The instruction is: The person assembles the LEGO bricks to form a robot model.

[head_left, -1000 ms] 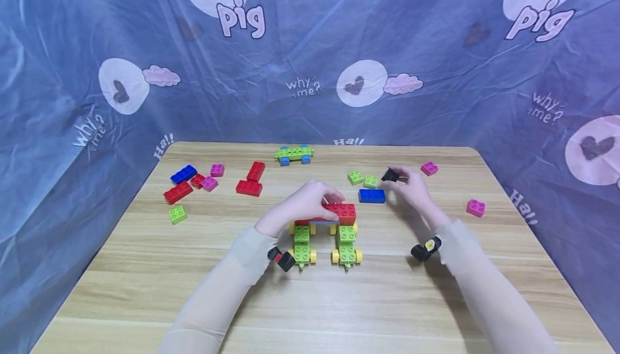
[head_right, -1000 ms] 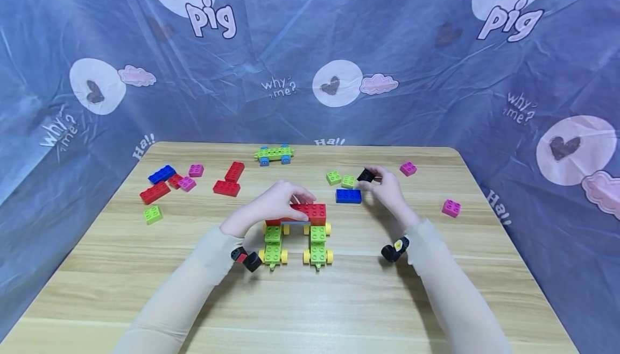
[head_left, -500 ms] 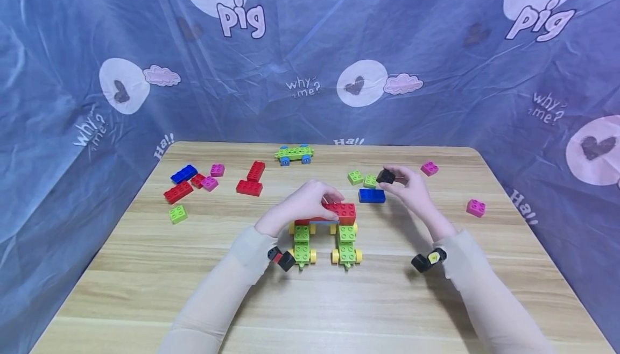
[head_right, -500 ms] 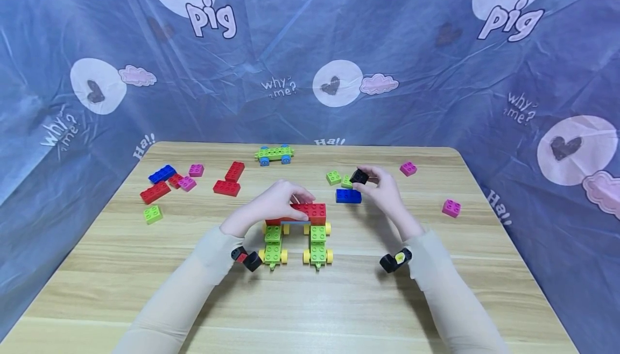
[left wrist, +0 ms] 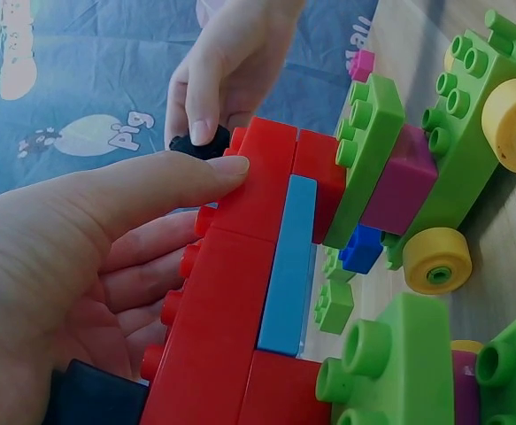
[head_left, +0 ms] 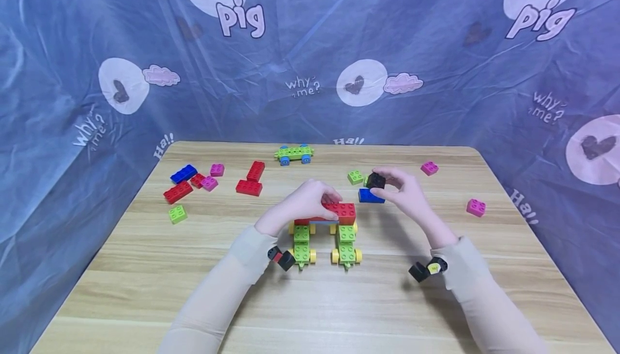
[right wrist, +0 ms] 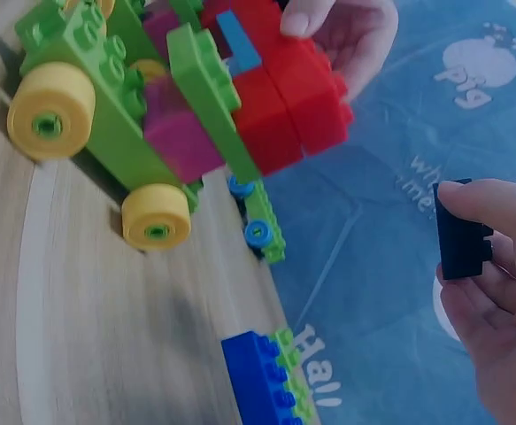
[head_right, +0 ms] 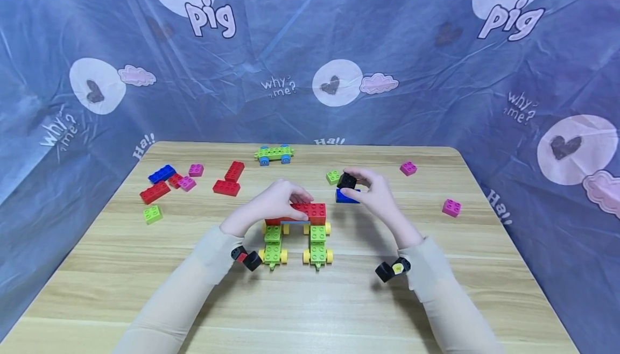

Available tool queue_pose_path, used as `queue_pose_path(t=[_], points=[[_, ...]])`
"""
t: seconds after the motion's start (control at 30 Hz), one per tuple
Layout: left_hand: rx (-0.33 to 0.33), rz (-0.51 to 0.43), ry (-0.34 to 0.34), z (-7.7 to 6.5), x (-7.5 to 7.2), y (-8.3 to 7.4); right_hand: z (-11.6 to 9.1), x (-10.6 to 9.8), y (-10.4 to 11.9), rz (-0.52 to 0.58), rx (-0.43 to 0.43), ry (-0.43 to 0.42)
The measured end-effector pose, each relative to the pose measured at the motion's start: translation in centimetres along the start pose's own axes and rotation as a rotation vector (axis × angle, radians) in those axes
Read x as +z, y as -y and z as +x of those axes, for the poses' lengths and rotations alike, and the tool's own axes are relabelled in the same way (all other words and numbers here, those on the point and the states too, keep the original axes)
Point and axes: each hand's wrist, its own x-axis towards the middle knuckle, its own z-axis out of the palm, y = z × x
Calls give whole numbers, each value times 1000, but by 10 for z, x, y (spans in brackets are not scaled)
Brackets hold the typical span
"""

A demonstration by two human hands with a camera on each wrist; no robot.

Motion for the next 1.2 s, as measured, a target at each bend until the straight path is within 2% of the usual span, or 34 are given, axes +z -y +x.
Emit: queue_pose_path(t=[0.17,0.53,0.83,1.0,1.2], points=[[4,1,-2,1,0,1,-5,4,4,-16,-14,33],[20,9,-10,0,0,1,-14,14,5,32,-70,151],[20,24,-14,0,0,1,-17,21,7,2,-157,187],[15,22,-10,1,0,1,-18,24,6,-25,-142,202],[18,36,-14,1,0,1,-17,26,6,-8,-115,211]])
